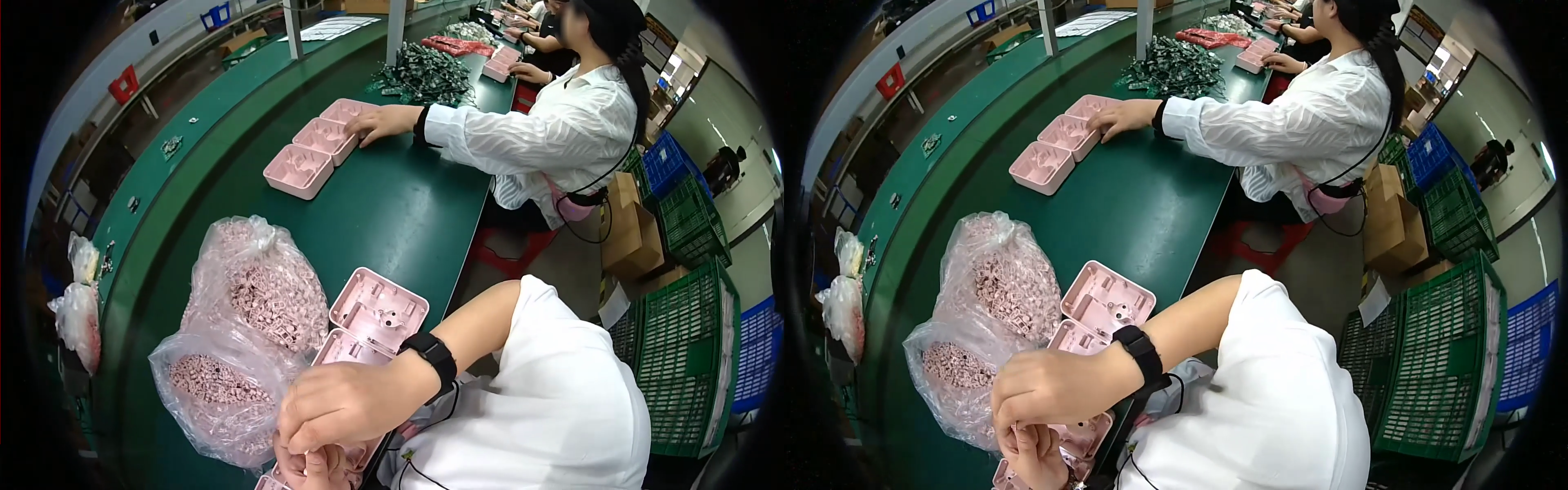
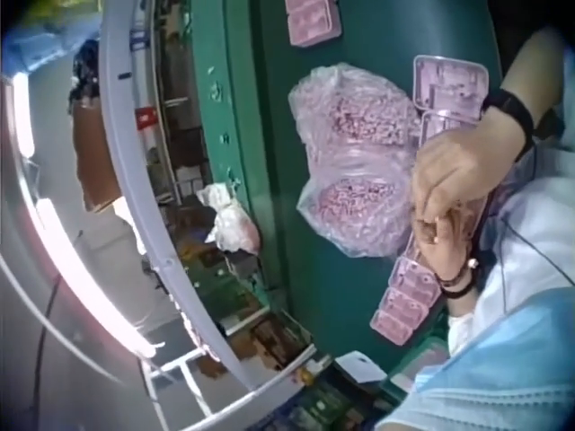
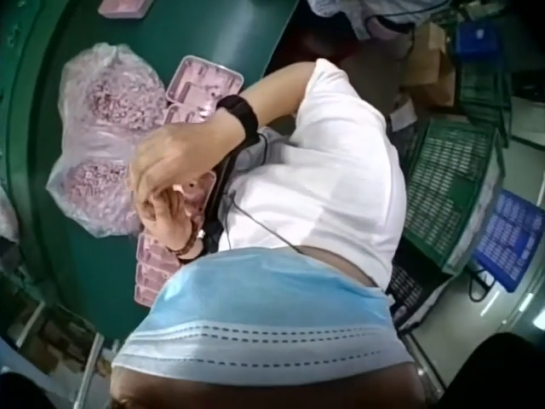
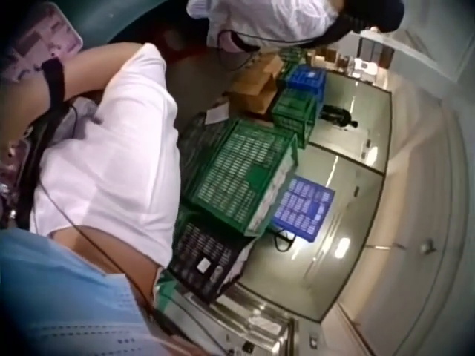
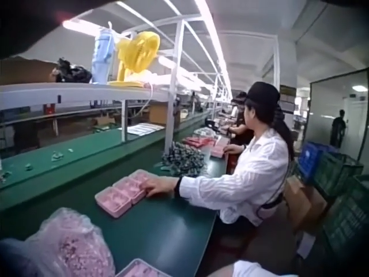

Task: The person picks up pink plastic components from a bag and inserts them into pink plastic housings by hand before placing the housings into a green crate.

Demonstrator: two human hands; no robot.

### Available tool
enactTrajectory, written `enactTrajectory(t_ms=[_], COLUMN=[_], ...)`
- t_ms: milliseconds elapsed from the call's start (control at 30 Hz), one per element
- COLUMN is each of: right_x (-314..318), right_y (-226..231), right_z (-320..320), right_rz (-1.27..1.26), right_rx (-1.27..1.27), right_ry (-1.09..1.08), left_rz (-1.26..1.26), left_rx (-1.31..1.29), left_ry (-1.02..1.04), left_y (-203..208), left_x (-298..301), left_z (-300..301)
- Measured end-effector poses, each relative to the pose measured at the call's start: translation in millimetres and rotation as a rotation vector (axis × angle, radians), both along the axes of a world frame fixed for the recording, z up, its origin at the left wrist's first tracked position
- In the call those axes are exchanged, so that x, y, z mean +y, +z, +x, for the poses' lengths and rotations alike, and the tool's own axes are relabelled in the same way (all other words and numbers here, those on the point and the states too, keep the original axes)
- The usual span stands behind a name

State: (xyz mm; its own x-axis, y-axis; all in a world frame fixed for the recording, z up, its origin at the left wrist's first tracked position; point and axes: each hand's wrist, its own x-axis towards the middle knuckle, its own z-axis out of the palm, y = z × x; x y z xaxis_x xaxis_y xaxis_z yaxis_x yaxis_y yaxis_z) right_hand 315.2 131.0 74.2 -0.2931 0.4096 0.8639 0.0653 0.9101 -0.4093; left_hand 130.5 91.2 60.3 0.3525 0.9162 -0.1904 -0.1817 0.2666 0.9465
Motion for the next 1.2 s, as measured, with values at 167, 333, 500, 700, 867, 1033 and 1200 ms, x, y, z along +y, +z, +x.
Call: enactTrajectory(t_ms=[167, 333, 500, 700, 867, 1033, 1200], right_x=[-14, -23, -17, 33, 66, 81, 82], right_y=[-15, -29, -33, -67, -75, -76, -81], right_z=[2, 23, 80, 128, 105, 94, 91], right_rz=[-0.19, -0.325, -0.389, -0.134, 0.004, 0.053, 0.137], right_rx=[-0.123, -0.183, -0.381, -0.761, -0.898, -0.989, -0.997], right_ry=[0.146, 0.078, 0.09, -0.23, -0.021, 0.175, 0.233], left_rz=[-0.109, 0.013, 0.139, 0.658, 0.762, 0.757, 0.766], left_rx=[-0.085, 0.022, 0.381, 0.845, 1.181, 1.226, 1.207], left_ry=[0.074, -0.282, -0.585, -0.651, -0.744, -0.704, -0.715], left_y=[-1, -10, -8, -17, -19, -37, -42], left_x=[-18, -1, 4, 2, 5, -3, -3], left_z=[-8, 4, 21, 44, 66, 68, 67])
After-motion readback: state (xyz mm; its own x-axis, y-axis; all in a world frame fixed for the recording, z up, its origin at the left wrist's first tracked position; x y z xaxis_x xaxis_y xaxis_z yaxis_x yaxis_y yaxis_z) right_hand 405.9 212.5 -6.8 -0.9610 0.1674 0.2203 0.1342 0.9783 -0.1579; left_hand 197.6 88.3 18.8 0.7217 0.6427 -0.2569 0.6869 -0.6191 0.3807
